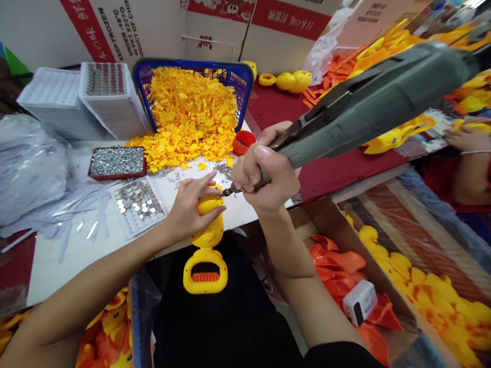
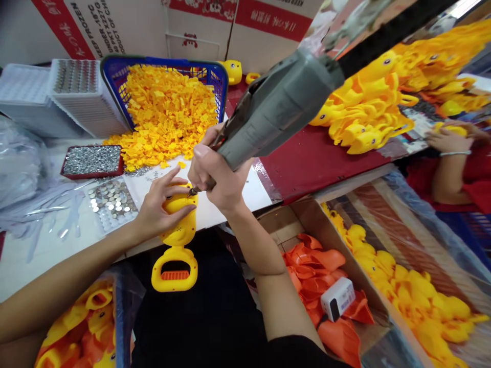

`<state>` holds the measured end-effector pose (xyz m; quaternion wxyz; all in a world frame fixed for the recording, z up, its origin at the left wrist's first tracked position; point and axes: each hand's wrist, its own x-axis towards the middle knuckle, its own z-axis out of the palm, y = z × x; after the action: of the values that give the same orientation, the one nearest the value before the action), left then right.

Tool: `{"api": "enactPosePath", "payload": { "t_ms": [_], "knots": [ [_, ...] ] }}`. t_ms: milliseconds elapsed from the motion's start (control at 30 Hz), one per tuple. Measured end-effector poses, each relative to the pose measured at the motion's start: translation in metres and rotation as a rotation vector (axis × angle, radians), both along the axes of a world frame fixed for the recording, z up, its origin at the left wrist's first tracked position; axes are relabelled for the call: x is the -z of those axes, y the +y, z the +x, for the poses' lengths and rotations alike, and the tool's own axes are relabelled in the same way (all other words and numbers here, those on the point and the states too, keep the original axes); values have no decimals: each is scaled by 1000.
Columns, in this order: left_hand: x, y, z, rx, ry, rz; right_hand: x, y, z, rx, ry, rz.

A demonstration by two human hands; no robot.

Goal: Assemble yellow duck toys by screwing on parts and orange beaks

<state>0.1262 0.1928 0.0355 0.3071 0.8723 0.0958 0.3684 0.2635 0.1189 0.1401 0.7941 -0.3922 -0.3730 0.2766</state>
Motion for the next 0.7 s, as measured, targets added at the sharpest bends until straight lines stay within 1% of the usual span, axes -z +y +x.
{"api": "enactPosePath", "payload": {
  "t_ms": [100, 200, 333, 500, 633, 700],
  "knots": [
    [3, -1, 1, 12, -14, -89, 3, 1, -2, -11, 21, -23],
    [6, -2, 2, 26, -36, -142, 4, 3, -3, -24, 27, 10],
    [7, -2, 3, 40, -21, -164, 4, 2, -3, -40, 22, 12],
    [3, -3, 2, 48, -26, -164, 4, 0, -2, -34, 19, -5],
    [2, -4, 2, 48, -19, -179, 4, 0, -3, -19, 28, 48],
    [3, -4, 2, 38, -3, -194, 5, 1, -4, -20, 28, 48]
  ]
}}
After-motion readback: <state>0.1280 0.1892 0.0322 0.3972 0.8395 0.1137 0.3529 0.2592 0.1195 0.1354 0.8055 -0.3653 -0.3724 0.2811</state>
